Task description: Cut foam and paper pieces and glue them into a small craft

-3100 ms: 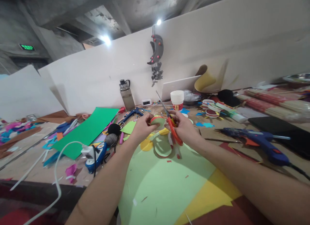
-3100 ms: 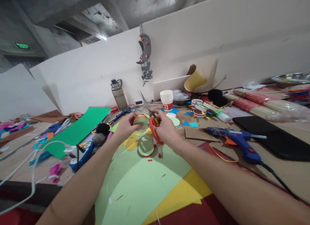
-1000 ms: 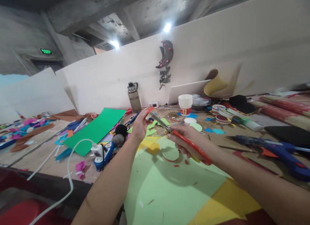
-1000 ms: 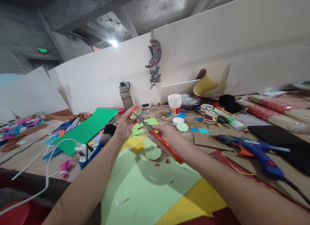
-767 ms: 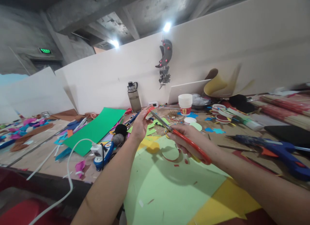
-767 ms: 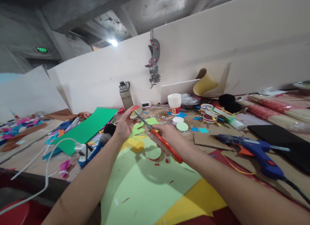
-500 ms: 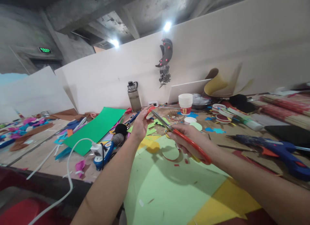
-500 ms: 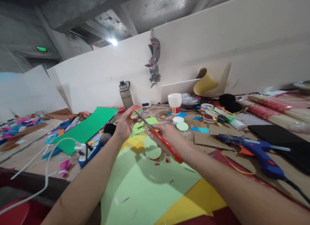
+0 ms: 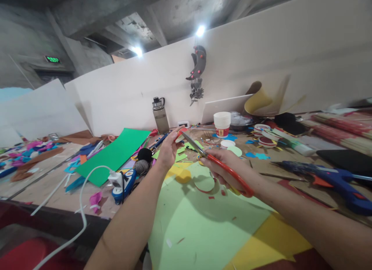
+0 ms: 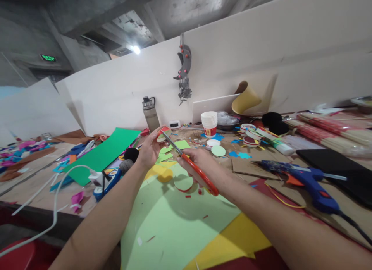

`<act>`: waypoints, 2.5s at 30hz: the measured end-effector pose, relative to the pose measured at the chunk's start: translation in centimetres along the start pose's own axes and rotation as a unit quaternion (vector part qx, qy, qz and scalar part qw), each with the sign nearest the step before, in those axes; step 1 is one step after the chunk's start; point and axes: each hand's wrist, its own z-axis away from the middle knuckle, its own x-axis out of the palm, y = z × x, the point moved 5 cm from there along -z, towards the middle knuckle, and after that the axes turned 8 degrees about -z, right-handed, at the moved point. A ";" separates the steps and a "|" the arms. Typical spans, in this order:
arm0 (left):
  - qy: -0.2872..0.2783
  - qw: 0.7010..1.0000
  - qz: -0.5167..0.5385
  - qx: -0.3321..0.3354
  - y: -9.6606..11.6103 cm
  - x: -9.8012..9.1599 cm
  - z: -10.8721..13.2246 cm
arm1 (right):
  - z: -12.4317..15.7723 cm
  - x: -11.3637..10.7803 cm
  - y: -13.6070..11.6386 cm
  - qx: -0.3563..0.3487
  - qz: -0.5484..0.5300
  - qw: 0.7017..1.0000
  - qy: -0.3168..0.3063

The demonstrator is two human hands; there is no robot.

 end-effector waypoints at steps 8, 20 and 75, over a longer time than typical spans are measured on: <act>-0.006 1.000 -0.004 0.009 0.0 0.0 0.0 | 0.3 0.2 -0.1 0.006 -0.012 1.000 0.001; -0.002 1.000 -0.020 0.019 0.2 0.2 0.3 | 0.7 0.4 -0.8 0.007 -0.010 1.000 0.025; -0.028 0.998 0.049 0.011 0.3 0.3 0.2 | 0.8 0.3 -0.7 -0.003 -0.032 0.998 -0.048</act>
